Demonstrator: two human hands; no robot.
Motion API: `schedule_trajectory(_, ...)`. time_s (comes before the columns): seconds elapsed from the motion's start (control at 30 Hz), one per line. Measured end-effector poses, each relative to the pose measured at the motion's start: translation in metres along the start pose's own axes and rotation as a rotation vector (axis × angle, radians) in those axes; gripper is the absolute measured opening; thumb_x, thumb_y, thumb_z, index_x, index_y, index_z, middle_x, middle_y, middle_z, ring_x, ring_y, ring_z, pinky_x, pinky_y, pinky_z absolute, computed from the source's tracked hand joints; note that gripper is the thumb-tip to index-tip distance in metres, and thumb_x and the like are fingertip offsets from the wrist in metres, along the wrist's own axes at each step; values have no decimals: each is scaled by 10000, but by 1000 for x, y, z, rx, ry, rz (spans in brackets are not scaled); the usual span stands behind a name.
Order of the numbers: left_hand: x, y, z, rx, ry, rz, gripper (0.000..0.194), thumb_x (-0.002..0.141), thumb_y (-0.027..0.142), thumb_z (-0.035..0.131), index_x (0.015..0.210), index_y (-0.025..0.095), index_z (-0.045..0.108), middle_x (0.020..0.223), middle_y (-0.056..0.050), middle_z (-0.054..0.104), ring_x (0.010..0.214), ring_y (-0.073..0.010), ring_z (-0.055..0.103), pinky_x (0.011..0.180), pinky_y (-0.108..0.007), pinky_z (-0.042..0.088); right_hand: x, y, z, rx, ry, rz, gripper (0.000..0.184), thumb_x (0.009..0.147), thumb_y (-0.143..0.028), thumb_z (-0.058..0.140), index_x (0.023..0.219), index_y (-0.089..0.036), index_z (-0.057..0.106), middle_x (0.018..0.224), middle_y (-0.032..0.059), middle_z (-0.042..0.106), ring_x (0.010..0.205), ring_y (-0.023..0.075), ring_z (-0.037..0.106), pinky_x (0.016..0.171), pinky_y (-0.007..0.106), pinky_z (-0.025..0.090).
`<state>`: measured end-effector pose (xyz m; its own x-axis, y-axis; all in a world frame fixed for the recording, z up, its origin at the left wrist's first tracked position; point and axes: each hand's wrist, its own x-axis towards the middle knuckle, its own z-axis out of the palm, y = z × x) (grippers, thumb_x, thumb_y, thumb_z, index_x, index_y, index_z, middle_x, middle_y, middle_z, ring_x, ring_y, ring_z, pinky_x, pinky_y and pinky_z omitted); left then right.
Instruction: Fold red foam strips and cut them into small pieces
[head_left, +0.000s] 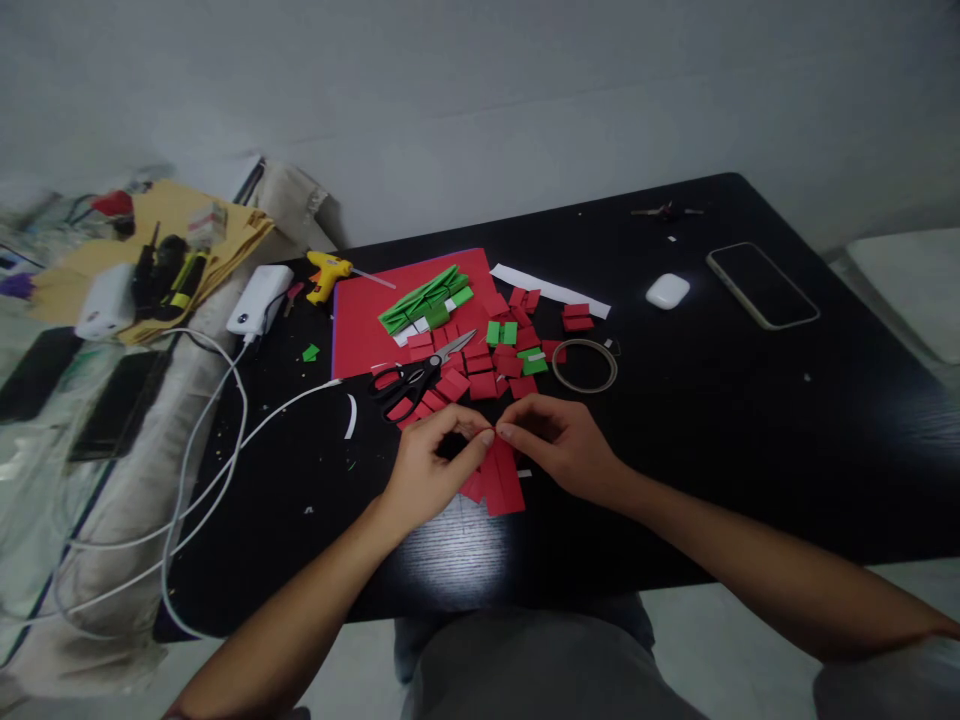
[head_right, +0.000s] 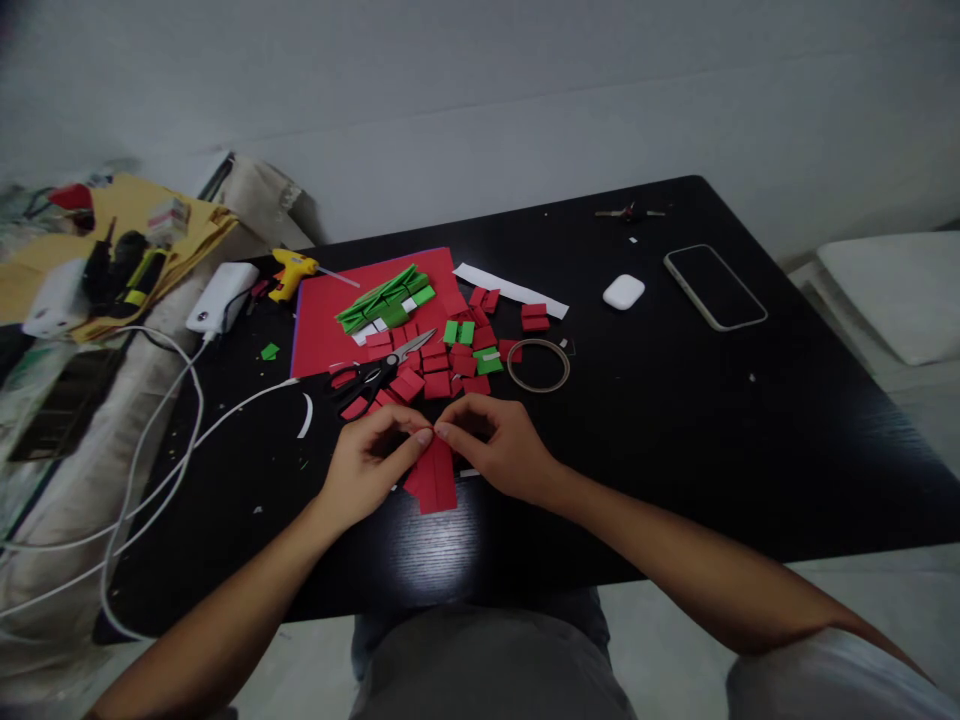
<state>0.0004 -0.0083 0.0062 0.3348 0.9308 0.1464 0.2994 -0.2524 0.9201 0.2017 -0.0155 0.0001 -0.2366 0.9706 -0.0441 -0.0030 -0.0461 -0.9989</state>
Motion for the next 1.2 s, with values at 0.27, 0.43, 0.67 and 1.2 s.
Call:
schedule_trajectory(0.27,0,0,0,11,-10,17,68,930,204,686,877,172,712,788,-14,707,722,-131,651,697,-246,525,-1,-2,1,-64,-37,-3,135,897,-315,716,884,-181,720,766,12,710,660,137,653,633,261,534)
schedule_trajectory(0.43,2,2,-3,-25,15,-21,84,921,226,691,861,173,717,771,-14,703,701,-129,635,673,-242,513,3,1,-3,-28,-31,6,133,897,-317,720,876,-186,707,756,9,708,662,142,664,633,263,543)
schedule_trajectory(0.67,3,1,-4,-61,39,-39,85,903,245,702,853,179,720,757,-13,697,694,-132,621,667,-246,514,4,0,-4,36,-14,-15,155,880,-342,744,899,-192,709,801,19,711,691,149,669,654,274,553)
schedule_trajectory(1.2,6,1,-4,-177,16,-164,187,916,351,716,865,171,735,669,7,657,595,-116,580,571,-226,491,4,0,-2,46,16,44,232,844,-412,789,862,-191,721,789,20,715,684,151,650,658,281,553)
